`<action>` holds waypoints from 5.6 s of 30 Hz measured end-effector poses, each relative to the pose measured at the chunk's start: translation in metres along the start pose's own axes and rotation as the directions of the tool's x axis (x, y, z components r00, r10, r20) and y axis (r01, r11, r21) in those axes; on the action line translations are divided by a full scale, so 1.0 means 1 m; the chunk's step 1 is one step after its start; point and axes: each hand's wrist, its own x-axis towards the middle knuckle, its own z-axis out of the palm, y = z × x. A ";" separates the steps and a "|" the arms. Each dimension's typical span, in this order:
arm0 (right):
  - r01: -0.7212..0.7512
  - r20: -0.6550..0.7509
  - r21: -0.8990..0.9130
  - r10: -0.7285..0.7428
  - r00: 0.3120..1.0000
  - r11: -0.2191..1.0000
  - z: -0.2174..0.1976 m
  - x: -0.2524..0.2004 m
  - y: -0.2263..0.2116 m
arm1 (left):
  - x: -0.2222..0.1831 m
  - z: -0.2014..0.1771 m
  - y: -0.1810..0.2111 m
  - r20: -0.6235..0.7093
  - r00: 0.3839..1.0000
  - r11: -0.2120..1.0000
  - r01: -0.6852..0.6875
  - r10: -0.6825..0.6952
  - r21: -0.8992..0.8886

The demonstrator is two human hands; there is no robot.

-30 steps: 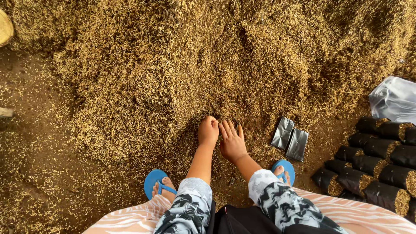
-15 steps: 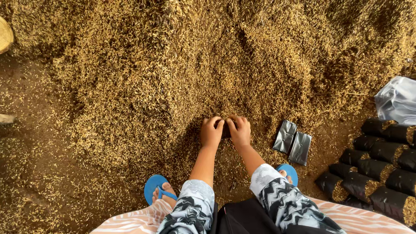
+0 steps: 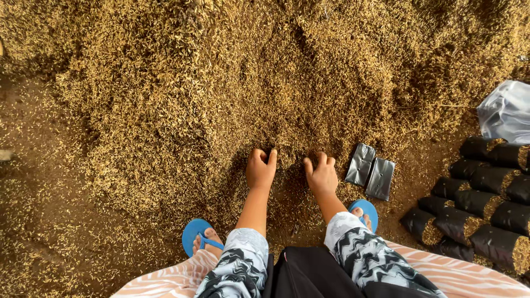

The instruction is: The person scoops dried plant material from a large pile and fills small black plastic pouches by hand. The person folds and seals each pouch and places it with others nearby. The process is repeated continuously throughout the clip.

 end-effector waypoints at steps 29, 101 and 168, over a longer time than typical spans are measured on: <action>0.686 0.014 -0.130 -0.690 0.723 0.716 0.010 -0.038 -0.041 | -0.016 0.019 -0.023 0.017 0.997 0.996 -0.075 0.076 -0.054; 0.529 0.303 0.068 -0.523 0.797 0.846 -0.039 0.021 -0.063 | 0.026 0.016 0.002 0.248 0.967 0.980 0.100 -0.055 -0.171; -0.398 -0.382 0.550 0.646 0.661 0.734 -0.048 0.337 0.320 | -0.016 0.152 0.178 0.631 0.713 0.946 -0.151 0.306 -0.288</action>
